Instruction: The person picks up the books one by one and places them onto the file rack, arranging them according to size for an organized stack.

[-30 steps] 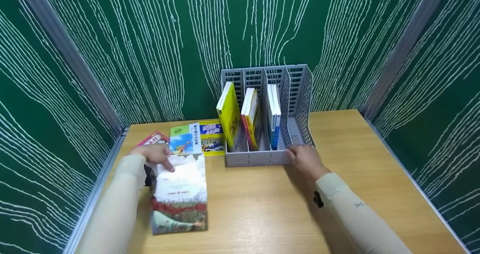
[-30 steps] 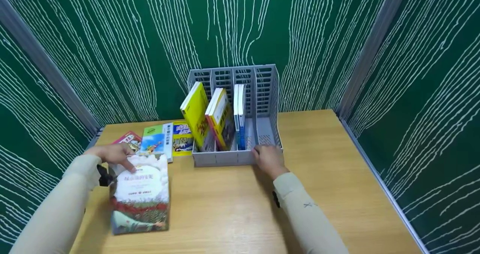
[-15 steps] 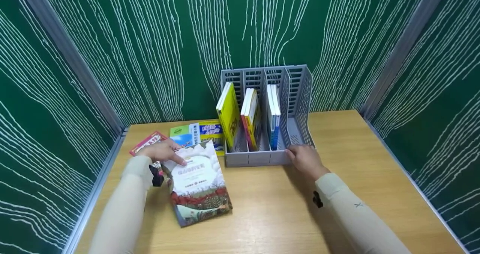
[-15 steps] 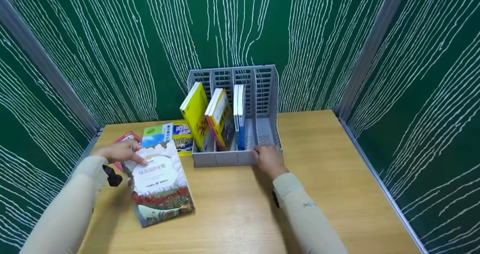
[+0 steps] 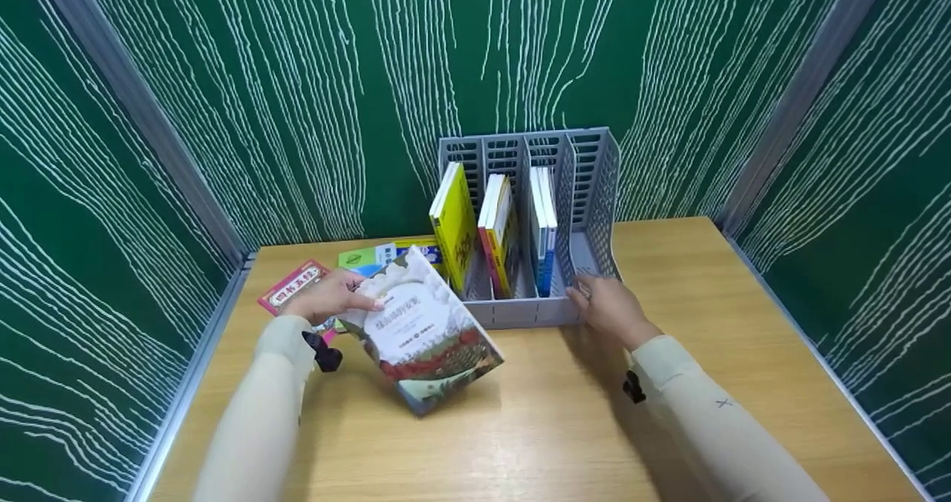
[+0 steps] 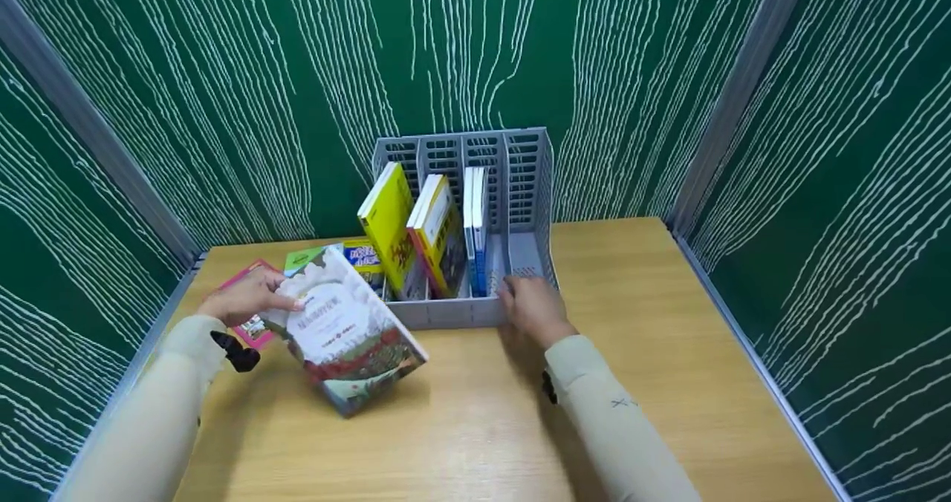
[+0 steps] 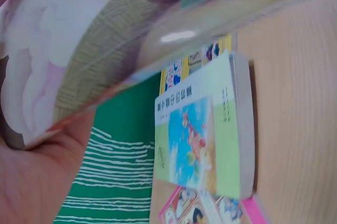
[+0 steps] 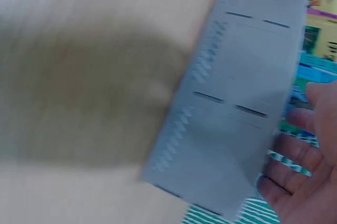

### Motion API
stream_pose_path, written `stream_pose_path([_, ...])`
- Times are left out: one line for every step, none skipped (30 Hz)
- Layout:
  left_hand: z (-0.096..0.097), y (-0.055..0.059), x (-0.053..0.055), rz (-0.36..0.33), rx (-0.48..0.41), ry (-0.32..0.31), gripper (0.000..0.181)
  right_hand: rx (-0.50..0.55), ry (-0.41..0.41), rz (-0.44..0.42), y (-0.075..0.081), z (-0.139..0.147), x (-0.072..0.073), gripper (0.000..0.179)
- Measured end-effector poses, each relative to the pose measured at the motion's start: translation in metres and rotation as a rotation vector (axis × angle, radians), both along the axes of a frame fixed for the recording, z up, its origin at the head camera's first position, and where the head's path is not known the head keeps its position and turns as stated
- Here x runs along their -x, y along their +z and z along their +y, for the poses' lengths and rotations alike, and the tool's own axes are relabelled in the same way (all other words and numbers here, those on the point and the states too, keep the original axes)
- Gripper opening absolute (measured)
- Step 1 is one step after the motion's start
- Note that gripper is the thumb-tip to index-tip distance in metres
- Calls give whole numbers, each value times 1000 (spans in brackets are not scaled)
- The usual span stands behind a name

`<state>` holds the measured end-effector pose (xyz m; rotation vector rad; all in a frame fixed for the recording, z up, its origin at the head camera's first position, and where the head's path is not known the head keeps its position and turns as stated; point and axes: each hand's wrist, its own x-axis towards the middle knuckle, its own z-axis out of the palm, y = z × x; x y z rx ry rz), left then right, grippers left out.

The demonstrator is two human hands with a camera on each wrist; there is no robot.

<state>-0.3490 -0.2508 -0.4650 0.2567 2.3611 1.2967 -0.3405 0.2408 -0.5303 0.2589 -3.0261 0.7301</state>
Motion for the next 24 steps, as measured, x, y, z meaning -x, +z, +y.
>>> stream_pose_path([1,-1,0,-4,-27,10,37,16,-4,9,5,0,-1,47])
stream_pose_path([3,-3,0,-11,-57,17,39,32,-7,20,11,0,-3,49])
stream_pose_path([4,-5,-1,-17,-91,26,40,52,-17,28,17,0,-5,52])
stream_pose_path([6,-7,-1,-26,-134,38,41,76,-22,39,24,-1,-6,53])
stream_pose_path([8,-9,-1,-32,-174,50,41,94,-22,58,30,-2,-8,53])
stream_pose_path([9,-11,-2,-39,-212,64,40,108,-22,78,36,-3,-9,52])
stream_pose_path([10,-13,-2,-41,-250,73,40,119,-20,103,42,-5,-11,52])
stream_pose_path([12,-16,-2,-45,-291,86,39,127,-14,135,47,-6,-13,51])
stream_pose_path([14,-18,-2,-42,-330,95,38,137,-6,169,53,-8,-15,50])
stream_pose_path([16,-20,-2,-36,-365,104,37,145,3,206,58,-10,-16,49])
stream_pose_path([18,-22,-2,-28,-392,114,37,151,8,245,63,-12,-19,48])
stream_pose_path([21,-24,-2,-21,-424,126,37,157,14,287,68,-14,-21,48])
stream_pose_path([24,-26,-2,-8,-458,133,37,164,21,335,72,-16,-24,47])
stream_pose_path([27,-28,-2,2,-492,146,36,170,30,390,76,-19,-26,47])
stream_pose_path([32,-29,-2,12,-525,160,34,176,39,447,80,-22,-29,46])
stream_pose_path([36,-29,-3,18,-557,180,32,181,48,504,84,-24,-32,46])
stream_pose_path([41,-30,-3,24,-587,197,30,183,59,558,87,-28,-35,46])
stream_pose_path([46,-30,-4,28,-621,215,28,183,74,608,90,-31,-38,46])
stream_pose_path([51,-29,-6,31,-650,236,26,178,91,655,92,-35,-41,47])
stream_pose_path([57,-28,-7,32,-673,260,25,172,110,696,95,-39,-44,47])
stream_pose_path([62,-26,-9,32,-689,284,24,164,130,728,97,-43,-47,48])
stream_pose_path([67,-24,-11,32,-702,300,25,156,149,757,99,-46,-50,49])
stream_pose_path([72,-23,-12,34,-711,315,26,143,169,785,101,-51,-53,50])
stream_pose_path([77,-21,-14,38,-719,333,27,128,188,810,102,-54,-56,51])
